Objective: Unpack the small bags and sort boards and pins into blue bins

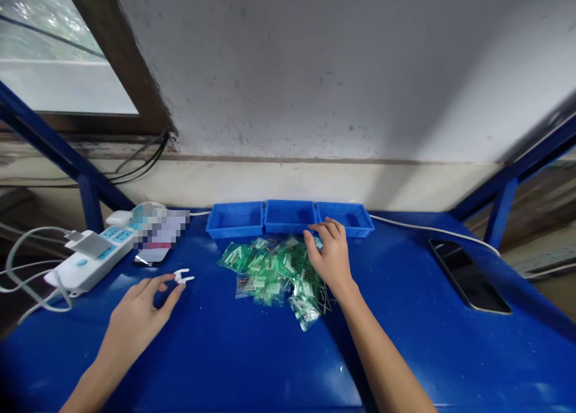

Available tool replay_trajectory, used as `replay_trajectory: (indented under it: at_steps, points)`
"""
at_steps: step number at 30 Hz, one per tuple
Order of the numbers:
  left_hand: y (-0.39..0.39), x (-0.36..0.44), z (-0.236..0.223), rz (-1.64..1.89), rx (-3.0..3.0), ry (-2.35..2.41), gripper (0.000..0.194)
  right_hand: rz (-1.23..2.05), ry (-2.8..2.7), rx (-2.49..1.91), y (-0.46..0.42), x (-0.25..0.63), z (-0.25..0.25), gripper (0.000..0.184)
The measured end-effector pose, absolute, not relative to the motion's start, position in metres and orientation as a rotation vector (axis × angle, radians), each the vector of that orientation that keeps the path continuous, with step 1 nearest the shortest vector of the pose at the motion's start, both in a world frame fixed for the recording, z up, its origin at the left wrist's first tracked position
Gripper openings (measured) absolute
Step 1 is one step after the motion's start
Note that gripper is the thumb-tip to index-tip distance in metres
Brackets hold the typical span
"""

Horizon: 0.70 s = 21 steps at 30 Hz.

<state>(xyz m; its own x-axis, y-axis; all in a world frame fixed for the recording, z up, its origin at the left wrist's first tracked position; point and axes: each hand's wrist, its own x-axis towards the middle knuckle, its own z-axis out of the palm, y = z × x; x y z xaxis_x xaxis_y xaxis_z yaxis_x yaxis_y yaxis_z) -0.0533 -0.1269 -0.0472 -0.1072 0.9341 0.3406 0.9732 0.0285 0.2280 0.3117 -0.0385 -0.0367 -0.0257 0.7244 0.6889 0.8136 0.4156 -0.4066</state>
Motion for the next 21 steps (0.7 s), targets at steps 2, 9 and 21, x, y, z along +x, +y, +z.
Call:
replay_trajectory:
  at_steps: [2,9,21]
  points:
    - [-0.136,-0.047,-0.053,-0.512,-1.984,-2.276,0.035,-0.101,-1.763,-1.284,-0.052,0.298,-0.028,0.016]
    - [-0.128,-0.032,-0.063,-0.624,-2.096,-2.09,0.018,0.256,-1.95,-1.042,-0.098,0.226,-0.019,0.014]
    - [-0.145,0.024,-0.018,-1.254,-2.551,-1.586,0.034,0.869,-1.651,-0.969,-0.135,0.211,0.004,0.011]
